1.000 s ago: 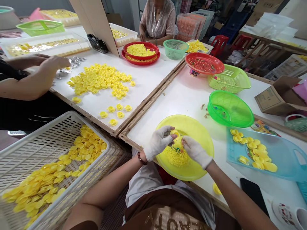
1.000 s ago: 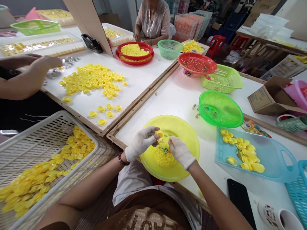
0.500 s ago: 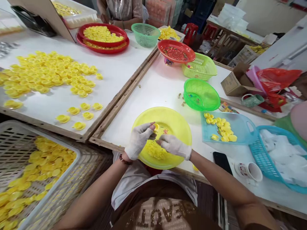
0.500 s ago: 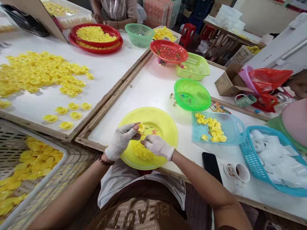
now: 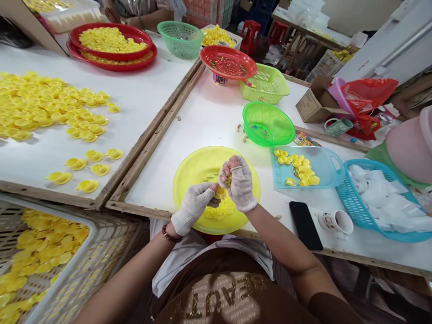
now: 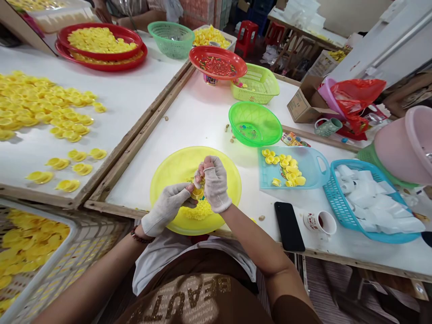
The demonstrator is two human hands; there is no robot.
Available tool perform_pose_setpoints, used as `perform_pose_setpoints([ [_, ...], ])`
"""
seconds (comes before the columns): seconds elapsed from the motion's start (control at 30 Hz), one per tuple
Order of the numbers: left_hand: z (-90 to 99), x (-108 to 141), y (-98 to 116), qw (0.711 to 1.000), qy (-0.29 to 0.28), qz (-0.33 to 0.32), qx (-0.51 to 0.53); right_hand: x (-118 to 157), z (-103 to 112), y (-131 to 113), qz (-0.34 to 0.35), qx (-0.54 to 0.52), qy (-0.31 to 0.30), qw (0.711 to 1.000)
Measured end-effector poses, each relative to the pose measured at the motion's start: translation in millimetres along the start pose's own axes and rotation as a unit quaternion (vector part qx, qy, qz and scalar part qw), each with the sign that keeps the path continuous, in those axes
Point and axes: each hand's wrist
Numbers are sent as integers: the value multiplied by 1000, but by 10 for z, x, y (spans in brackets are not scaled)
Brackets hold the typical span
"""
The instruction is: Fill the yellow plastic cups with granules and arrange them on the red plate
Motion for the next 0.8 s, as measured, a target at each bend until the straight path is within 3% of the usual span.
perform_pose_setpoints([
  [0.17, 65, 10, 2, 999, 23, -24, -13, -5, 162, -55, -43, 35, 3, 998],
  [0.23, 109, 14, 6, 998, 34, -46, -32, 29, 288, -30, -75, 111, -13, 991],
  [0.3, 146, 21, 28, 995, 45, -69, -56, 77, 435, 5, -98, 244, -45, 964],
  [0.37, 163, 33, 71, 992, 64, -85, -70, 127, 563, 23, -111, 404, -125, 899],
  [0.47, 160, 70, 171, 990, 89, -90, -56, 182, 643, 11, -103, 580, -276, 760],
  [0.53, 190, 110, 260, 991, 85, -89, -46, 206, 616, -5, -92, 639, -316, 695],
  [0.6, 315, 164, 374, 990, 82, -95, -64, 213, 559, -15, -113, 676, -325, 651],
  [0.7, 791, 286, 596, 972, 140, -126, -143, 141, 473, -37, -171, 740, -373, 533],
  [0.77, 1312, 412, 761, 938, 231, -149, -210, 8, 385, -61, -174, 767, -415, 458],
  [0.8, 1622, 484, 839, 914, 287, -156, -242, -85, 313, -68, -166, 770, -428, 444],
])
Point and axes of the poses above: each hand's wrist, its own x-axis away from the middle knuckle, its own z-axis out of the back of the hand, y = z × x, and after that the axes turned 8 degrees about -y, right-handed
